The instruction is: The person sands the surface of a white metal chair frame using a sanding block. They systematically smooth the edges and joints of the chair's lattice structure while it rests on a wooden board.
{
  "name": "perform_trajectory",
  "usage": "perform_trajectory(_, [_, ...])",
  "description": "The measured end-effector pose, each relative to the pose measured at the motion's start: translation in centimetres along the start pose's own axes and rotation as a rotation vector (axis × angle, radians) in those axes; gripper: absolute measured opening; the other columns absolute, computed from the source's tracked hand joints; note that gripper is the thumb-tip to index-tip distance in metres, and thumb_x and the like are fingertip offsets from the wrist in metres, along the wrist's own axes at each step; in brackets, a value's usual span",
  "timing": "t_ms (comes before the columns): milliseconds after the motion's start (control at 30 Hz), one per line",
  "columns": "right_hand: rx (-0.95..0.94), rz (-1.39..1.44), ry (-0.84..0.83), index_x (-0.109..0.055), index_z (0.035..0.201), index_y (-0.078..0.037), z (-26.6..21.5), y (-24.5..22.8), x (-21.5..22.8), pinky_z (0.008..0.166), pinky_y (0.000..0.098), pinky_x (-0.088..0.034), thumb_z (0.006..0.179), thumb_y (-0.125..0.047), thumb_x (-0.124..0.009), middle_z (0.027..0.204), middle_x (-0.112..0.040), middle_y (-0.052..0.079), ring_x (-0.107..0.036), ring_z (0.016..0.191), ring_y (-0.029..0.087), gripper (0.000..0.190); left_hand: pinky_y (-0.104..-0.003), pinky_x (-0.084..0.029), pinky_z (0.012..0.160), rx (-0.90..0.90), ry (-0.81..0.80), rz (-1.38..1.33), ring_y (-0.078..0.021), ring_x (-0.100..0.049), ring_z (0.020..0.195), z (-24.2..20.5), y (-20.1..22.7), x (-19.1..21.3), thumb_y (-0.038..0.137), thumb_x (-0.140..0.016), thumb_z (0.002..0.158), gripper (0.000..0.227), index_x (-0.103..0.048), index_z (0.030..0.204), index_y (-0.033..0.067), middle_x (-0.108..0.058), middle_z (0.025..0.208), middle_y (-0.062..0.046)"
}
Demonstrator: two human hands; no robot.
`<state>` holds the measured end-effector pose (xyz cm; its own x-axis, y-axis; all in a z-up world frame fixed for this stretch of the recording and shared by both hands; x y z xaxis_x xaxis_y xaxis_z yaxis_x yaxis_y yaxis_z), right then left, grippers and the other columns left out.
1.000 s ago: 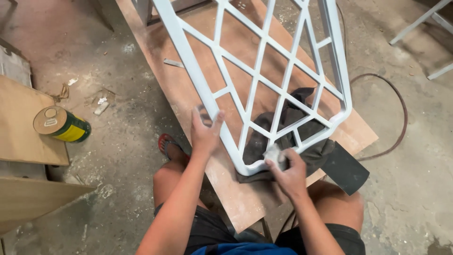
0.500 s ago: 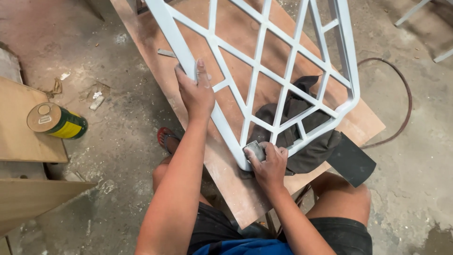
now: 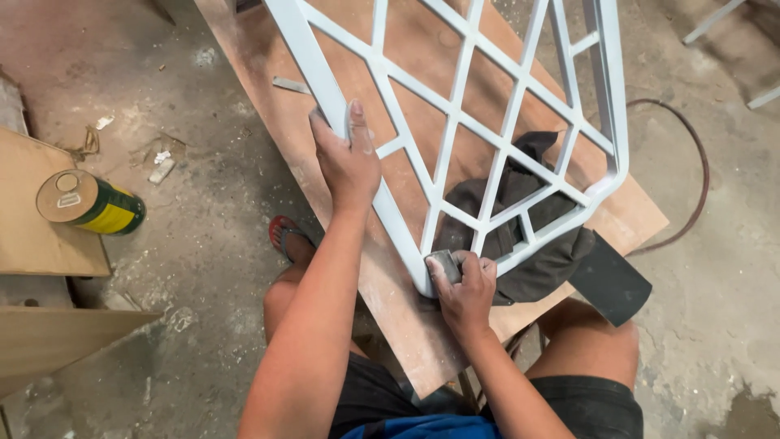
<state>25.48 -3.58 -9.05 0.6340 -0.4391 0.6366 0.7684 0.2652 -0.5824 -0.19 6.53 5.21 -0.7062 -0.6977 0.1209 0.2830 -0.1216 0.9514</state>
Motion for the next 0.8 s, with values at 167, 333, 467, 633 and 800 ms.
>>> perform_trajectory(167, [-0.019, 0.003, -0.016, -0.061, 0.091, -0.015, 0.0, -0.4, 0.5, 0.076, 0.0425, -0.051, 0.084, -0.044, -0.087, 0.062, -0.062, 0.008, -0.064, 0.075, 0.034, 0.039, -0.053, -0.052, 0.087, -0.022, -0.006, -0.015, -0.0410, -0.070, 0.097, 0.2, -0.9, -0.2, 0.044, -0.053, 0.104, 0.042, -0.050, 0.116, 0.0036, -0.061, 0.092, -0.015])
perform_trajectory(333, [-0.041, 0.010, -0.012, -0.065, 0.090, -0.014, 0.4, -0.4, -0.2, 0.072, 0.0455, -0.053, 0.080, -0.044, -0.089, 0.065, -0.063, 0.009, -0.066, 0.078, 0.037, 0.040, -0.052, -0.052, 0.086, -0.020, -0.034, -0.004, -0.0390, -0.070, 0.094, 0.3, -1.1, -0.1, 0.043, -0.054, 0.104, 0.040, -0.050, 0.115, 0.0040, -0.060, 0.091, -0.013])
perform_trajectory(467, [-0.081, 0.011, -0.044, -0.063, 0.090, -0.014, 0.0, -0.1, 0.2, 0.075, 0.0437, -0.054, 0.083, -0.045, -0.086, 0.063, -0.060, 0.010, -0.066, 0.079, 0.035, 0.039, -0.050, -0.052, 0.087, -0.041, -0.018, -0.017, -0.0360, -0.070, 0.094, 0.1, 0.0, -0.1, 0.043, -0.052, 0.105, 0.039, -0.049, 0.114, 0.0056, -0.059, 0.090, -0.012])
perform_trajectory(633, [-0.039, 0.021, -0.021, -0.063, 0.088, -0.012, 1.4, -1.4, 0.3, 0.074, 0.0450, -0.052, 0.082, -0.043, -0.088, 0.063, -0.060, 0.010, -0.064, 0.075, 0.036, 0.040, -0.050, -0.051, 0.089, -0.037, -0.025, -0.033, -0.0365, -0.070, 0.096, 0.1, -0.7, -0.2, 0.043, -0.053, 0.105, 0.040, -0.049, 0.115, 0.0045, -0.060, 0.092, -0.014])
perform_trajectory(800, [-0.010, 0.008, -0.026, -0.060, 0.086, -0.016, 0.2, -0.3, 0.6, 0.082, 0.0395, -0.050, 0.083, -0.045, -0.086, 0.062, -0.060, 0.005, -0.066, 0.070, 0.031, 0.039, -0.048, -0.052, 0.086, -0.037, -0.010, -0.019, -0.0339, -0.070, 0.091, -0.1, 0.1, -0.1, 0.043, -0.053, 0.105, 0.038, -0.049, 0.113, 0.0056, -0.059, 0.089, -0.012])
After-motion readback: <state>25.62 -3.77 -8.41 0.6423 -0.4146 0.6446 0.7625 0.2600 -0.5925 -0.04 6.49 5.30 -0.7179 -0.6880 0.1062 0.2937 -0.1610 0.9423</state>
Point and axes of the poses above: each hand's wrist, its own z-axis towards the middle knuckle, its own x-axis out of the back of the hand, y = z × x, the point moved 9 cm from there along z, towards the middle knuckle
